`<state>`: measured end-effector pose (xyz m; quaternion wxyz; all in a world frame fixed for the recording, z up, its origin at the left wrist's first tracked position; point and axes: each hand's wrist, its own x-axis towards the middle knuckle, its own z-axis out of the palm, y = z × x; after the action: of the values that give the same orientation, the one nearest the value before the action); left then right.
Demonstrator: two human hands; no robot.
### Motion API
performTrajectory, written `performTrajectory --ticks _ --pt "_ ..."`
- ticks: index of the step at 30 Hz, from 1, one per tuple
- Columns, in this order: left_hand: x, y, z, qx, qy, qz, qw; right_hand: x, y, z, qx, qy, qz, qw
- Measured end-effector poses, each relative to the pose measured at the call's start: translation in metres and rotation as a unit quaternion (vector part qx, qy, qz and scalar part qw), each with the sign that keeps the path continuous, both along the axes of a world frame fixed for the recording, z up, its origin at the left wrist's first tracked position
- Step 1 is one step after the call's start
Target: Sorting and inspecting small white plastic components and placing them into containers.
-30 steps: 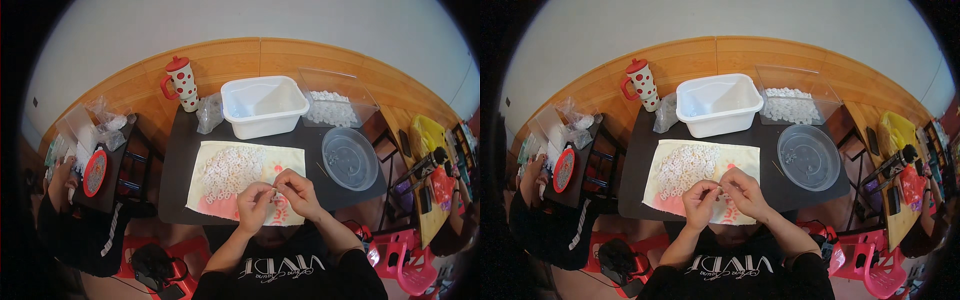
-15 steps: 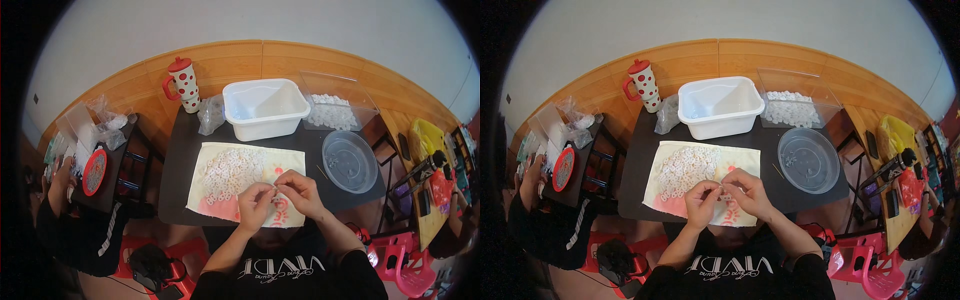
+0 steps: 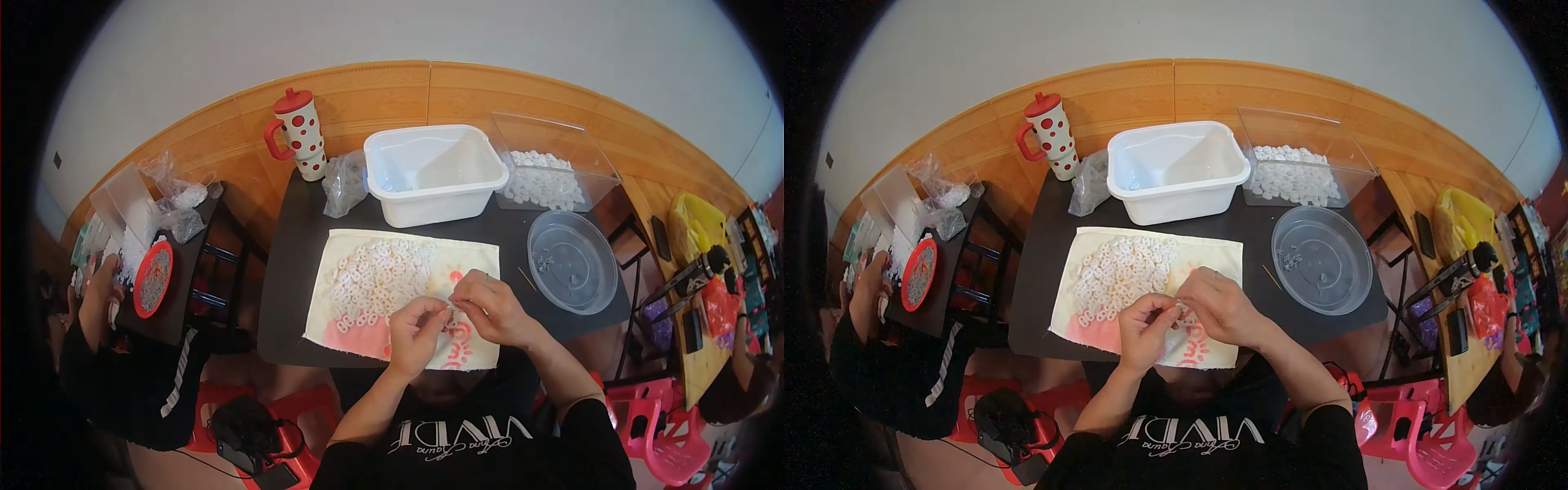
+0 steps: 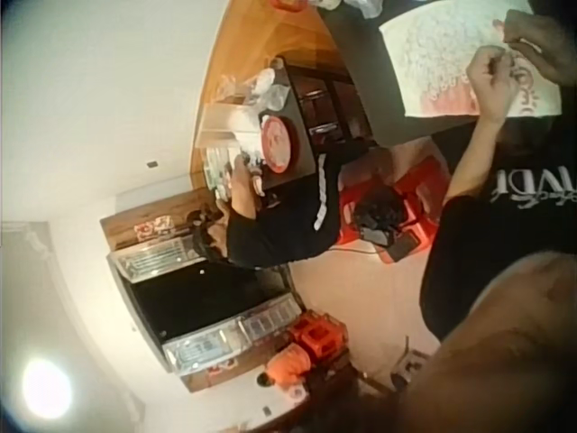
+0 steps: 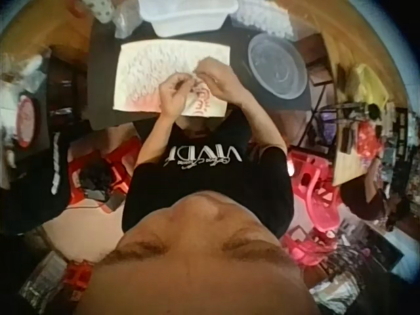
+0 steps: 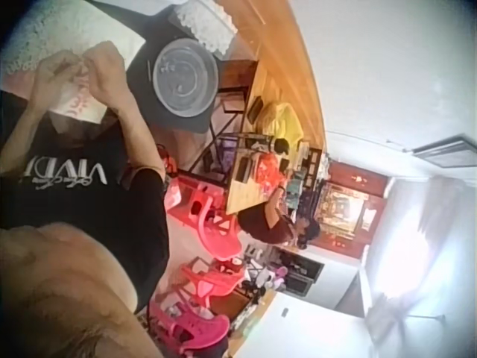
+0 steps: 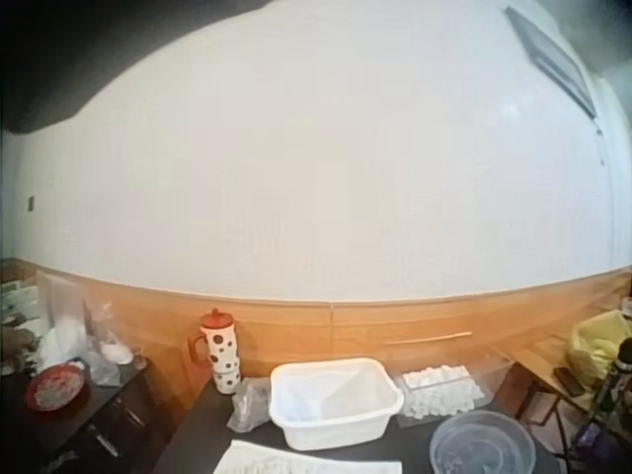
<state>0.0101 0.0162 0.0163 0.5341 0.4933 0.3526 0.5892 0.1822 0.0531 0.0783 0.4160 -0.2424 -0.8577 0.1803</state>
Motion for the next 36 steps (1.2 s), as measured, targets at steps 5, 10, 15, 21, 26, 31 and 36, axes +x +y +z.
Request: performTrajectory --ticks 5,10,15,21,26,31,36 --pt "0.000 -0.001 -0.005 -0.005 0.001 0.001 1.000 -0.003 0.000 -0.004 0.028 -0.011 0.003 1.000" --pt "0.004 -0.003 -0.004 -0.003 -0.005 0.013 1.000 -0.004 0.000 -0.007 0.058 -0.015 0.000 0.998" --pt "0.008 -0.007 -0.002 -0.003 -0.031 0.012 0.999 -0.007 -0.002 -0.010 0.049 0.001 -0.001 0.999" --pt "0.008 -0.006 -0.004 0.001 -0.050 0.008 0.999 -0.008 -0.009 -0.015 0.053 0.016 -0.042 0.998" --pt "0.005 -0.006 -0.003 0.014 -0.010 0.016 1.000 -0.005 -0.007 -0.014 0.042 0.004 -0.035 0.999" --pt "0.003 -0.007 0.000 -0.003 -0.009 0.003 1.000 -0.002 -0.005 -0.005 -0.014 0.029 -0.046 0.998" --pt "0.004 -0.006 -0.001 0.002 -0.016 -0.003 1.000 -0.001 -0.006 -0.006 0.013 0.010 -0.017 1.000"
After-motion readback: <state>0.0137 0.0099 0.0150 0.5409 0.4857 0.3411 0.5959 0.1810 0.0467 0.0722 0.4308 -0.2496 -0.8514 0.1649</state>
